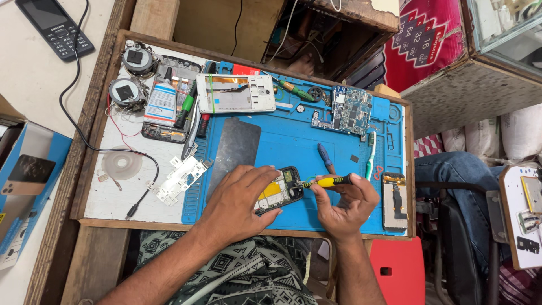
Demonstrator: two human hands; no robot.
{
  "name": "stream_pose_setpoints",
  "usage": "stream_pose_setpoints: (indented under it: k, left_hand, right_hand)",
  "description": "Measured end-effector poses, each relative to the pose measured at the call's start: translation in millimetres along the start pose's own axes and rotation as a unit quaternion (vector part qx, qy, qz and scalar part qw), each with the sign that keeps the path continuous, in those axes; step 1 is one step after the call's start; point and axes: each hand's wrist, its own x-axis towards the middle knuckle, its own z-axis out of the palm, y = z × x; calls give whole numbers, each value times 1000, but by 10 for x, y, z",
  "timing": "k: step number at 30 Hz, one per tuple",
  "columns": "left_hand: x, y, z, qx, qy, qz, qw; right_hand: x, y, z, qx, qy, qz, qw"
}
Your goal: The person disassembles a mobile phone on a blue workbench, using a screwdriver to remove screws and a yellow tool to pry open the casing. They handle the battery, motherboard, and screen assembly, placing components on the mat while working.
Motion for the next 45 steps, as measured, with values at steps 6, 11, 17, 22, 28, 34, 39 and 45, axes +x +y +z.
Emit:
stream_pose_setpoints:
  k: [6, 11, 17, 22, 28, 34, 39, 45]
  left_hand:
    - [-3, -3, 1, 2, 4, 2, 1000]
    - [-10, -12, 10, 7, 7, 5, 1000]
    - [-19, -32, 21, 9, 7, 4, 1000]
    - [-18, -40, 26, 12, 4, 6, 1000]
    - [-17, -45, 30, 12, 1, 2, 1000]
    - [-15, -38, 26, 14, 2, 3, 1000]
    - [-12, -29, 21, 12, 2, -1, 1000]
    - [-4, -21, 18, 13, 6, 5, 1000]
  right_hand:
    - [-20, -9, 6, 0, 6, -1, 1000]
    - [-12, -24, 5, -1, 9, 0, 1000]
    - [-11, -32, -2, 0, 4, 3, 1000]
    - [-11, -21, -8, -4, 4, 3, 1000]
    - [-22, 0, -7, -9, 0, -18, 1000]
    - [-7, -24, 10, -18, 0, -26, 999]
    - [75, -126, 5, 17, -15, -68, 997]
    - [223, -294, -15, -108, -4, -121, 987]
